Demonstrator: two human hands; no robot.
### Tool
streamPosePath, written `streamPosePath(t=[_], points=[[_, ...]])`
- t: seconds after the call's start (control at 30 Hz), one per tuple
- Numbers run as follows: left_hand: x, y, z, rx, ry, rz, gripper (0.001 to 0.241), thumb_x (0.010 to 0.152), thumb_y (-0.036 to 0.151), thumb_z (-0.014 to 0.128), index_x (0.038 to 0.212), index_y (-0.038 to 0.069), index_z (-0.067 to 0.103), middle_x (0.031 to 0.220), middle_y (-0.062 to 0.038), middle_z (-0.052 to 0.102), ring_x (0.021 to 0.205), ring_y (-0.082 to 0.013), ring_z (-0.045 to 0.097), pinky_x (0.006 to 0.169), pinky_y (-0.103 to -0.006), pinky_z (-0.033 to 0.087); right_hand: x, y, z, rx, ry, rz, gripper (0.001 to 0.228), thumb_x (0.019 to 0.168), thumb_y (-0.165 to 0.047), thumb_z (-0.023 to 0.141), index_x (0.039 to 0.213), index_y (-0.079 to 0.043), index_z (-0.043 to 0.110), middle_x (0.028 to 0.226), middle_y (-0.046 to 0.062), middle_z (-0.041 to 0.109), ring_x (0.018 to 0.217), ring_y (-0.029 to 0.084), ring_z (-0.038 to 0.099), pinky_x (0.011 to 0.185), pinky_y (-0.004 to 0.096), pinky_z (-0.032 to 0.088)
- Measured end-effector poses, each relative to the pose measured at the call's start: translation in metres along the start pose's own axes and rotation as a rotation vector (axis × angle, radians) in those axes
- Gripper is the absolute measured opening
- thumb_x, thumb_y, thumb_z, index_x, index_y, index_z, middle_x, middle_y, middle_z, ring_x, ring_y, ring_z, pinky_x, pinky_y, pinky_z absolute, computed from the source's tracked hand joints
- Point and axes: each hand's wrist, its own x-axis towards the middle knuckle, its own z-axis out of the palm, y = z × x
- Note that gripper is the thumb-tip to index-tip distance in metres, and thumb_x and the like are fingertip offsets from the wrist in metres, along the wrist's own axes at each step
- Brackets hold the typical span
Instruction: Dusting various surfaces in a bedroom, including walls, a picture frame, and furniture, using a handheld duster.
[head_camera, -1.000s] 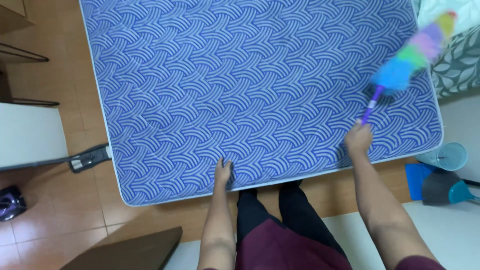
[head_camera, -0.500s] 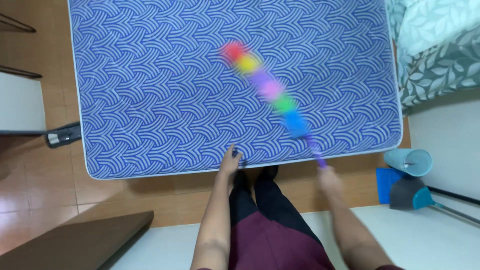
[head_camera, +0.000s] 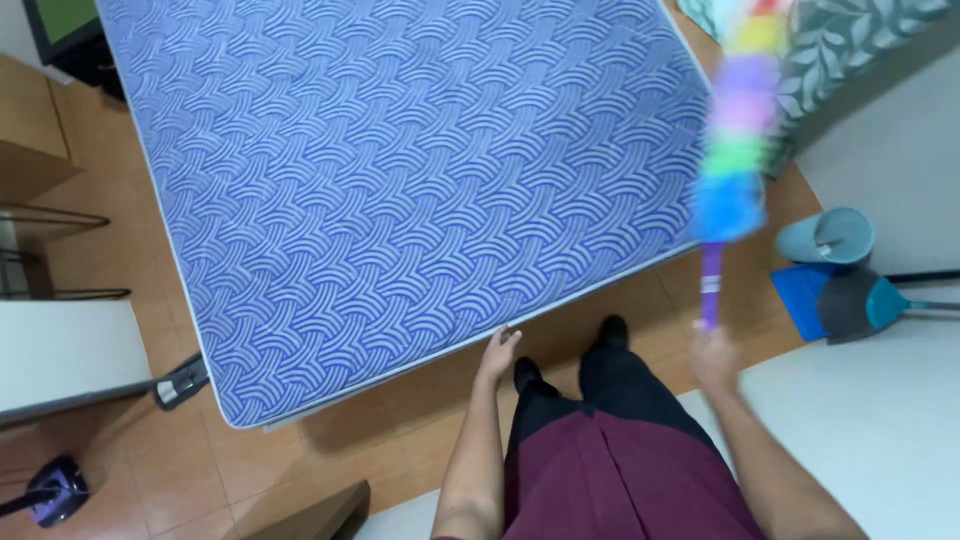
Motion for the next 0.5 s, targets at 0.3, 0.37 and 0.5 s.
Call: streamPosePath(t=[0.3,0.37,0.5], points=[[0.084,0.003,0.117,0.404,-0.015,0.045,0.083,0.091,0.045,0.071,0.153,-0.001,0.040,0.149,-0.021,0.054,0.138,-0.0310,0.053,0.113,-0.0384,0.043,0.122,0.073,-0.007,-0.485,-0.263,-0.279,0.045,0.105,-0.052,0.043,0.113,-0.012,0.061,0.105,0.019,0.075,0.094,0.045,0.071,0.081,0.060,0.054],[0.096,0.016,0.158,0.424,-0.026,0.060,0.081,0.091,0.045,0.070,0.151,-0.002,0.043,0.148,-0.021,0.057,0.136,-0.0304,0.056,0.111,-0.0386,0.045,0.189,0.105,-0.038,-0.444,-0.255,-0.143,0.047,0.105,-0.053,0.042,0.117,-0.012,0.061,0.108,0.022,0.073,0.098,0.047,0.068,0.084,0.061,0.052],[0.106,0.066,0.259,0.450,-0.015,0.038,0.078,0.089,0.045,0.071,0.149,0.000,0.049,0.143,-0.021,0.062,0.132,-0.0303,0.061,0.109,-0.0377,0.047,0.335,0.186,-0.094,-0.245,-0.106,0.004,0.053,0.107,-0.054,0.040,0.114,-0.007,0.066,0.108,0.031,0.069,0.103,0.052,0.065,0.090,0.061,0.050]])
